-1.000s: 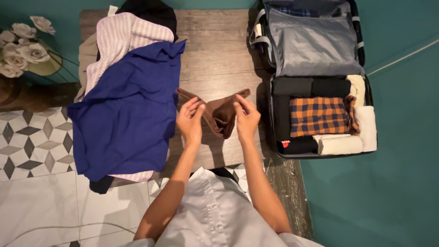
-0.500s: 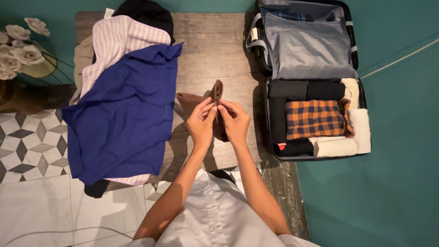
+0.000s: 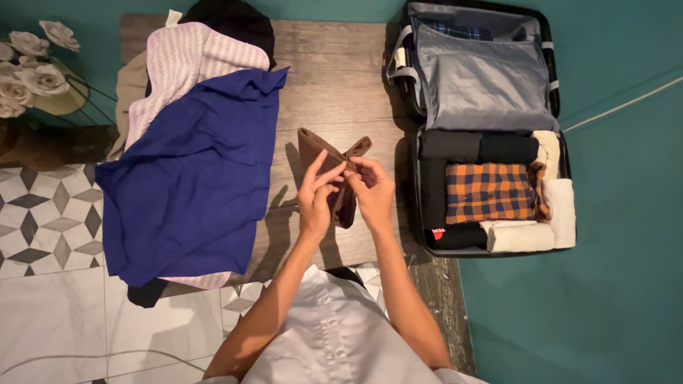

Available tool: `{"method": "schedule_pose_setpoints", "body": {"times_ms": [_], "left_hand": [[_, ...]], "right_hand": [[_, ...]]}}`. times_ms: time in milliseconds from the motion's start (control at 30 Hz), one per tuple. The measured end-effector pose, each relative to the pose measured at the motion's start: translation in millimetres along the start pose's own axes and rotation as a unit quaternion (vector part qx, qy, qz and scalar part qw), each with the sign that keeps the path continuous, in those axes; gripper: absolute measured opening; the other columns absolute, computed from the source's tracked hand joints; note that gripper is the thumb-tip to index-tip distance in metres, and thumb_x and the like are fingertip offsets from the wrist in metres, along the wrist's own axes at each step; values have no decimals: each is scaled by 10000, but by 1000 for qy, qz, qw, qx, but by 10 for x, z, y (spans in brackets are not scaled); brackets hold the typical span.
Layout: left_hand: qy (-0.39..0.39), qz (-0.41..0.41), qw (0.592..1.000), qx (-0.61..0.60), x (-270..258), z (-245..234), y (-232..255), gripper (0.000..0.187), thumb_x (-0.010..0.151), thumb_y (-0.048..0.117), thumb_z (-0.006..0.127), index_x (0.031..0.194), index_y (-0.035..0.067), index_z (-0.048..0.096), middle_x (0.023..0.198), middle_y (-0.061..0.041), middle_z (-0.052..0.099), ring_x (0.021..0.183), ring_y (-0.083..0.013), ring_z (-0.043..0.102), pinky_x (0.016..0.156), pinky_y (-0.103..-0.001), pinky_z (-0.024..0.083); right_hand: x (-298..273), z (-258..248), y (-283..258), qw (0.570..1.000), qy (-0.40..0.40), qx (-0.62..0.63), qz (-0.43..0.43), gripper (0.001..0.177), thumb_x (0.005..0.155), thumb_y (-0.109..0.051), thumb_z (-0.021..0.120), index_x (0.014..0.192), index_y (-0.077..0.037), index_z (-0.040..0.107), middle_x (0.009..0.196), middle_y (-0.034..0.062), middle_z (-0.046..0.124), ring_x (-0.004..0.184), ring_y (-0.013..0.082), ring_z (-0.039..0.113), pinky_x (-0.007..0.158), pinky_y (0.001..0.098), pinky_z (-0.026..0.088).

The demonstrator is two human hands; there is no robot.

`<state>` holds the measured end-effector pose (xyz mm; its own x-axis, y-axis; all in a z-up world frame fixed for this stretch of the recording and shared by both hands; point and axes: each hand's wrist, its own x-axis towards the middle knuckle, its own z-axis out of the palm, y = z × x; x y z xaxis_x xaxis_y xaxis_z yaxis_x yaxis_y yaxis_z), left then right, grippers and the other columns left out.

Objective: The person folds a brown shirt and a blue shirt on a wooden table, then places each folded item into an open suitcase. The person smooths the clothes before folding and arranges them neatly inside the suitcase.

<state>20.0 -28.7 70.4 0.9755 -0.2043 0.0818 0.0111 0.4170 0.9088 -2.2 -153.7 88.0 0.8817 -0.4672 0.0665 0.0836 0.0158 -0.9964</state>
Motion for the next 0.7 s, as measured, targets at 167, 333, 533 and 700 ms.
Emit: {"method": "schedule_pose_setpoints", "body": {"times_ms": [167,333,533,700], "left_hand": [[76,-4,990,122,32,-274,-298,523,970,56,560,1492,64,521,1309,-114,714,1116,-182,674,956,-318,531],[179,0,962,206,58,-745,-701,774,831,40,740,1523,105,399,1474,-139,510,1257,-254,540,968,-385,511],[54,-55,993,89,63,-1087,-975,709,864,17,737,1495,59,418,1427,-130,550,1283,-210,542,979,-324,473],[8,-120,991,52,112,-1124,-899,287,918,60,746,1191,-19,706,1093,-59,755,983,-118,671,873,-260,536]], "right_hand": [[-6,-194,60,998,-3,-30,49,181,958,41,697,1137,16,694,974,52,702,796,78,588,652,216,448],[34,-399,-56,998,-54,-16,-15,160,946,86,625,1070,-9,661,1028,0,662,881,34,605,736,176,473],[113,-573,-388,996,-83,-19,3,150,920,78,581,1002,-22,657,1016,-16,632,757,12,515,615,172,381],[167,-683,-534,995,-99,-11,-7,181,876,80,540,980,-16,653,1012,1,625,763,29,508,638,179,381]]}}
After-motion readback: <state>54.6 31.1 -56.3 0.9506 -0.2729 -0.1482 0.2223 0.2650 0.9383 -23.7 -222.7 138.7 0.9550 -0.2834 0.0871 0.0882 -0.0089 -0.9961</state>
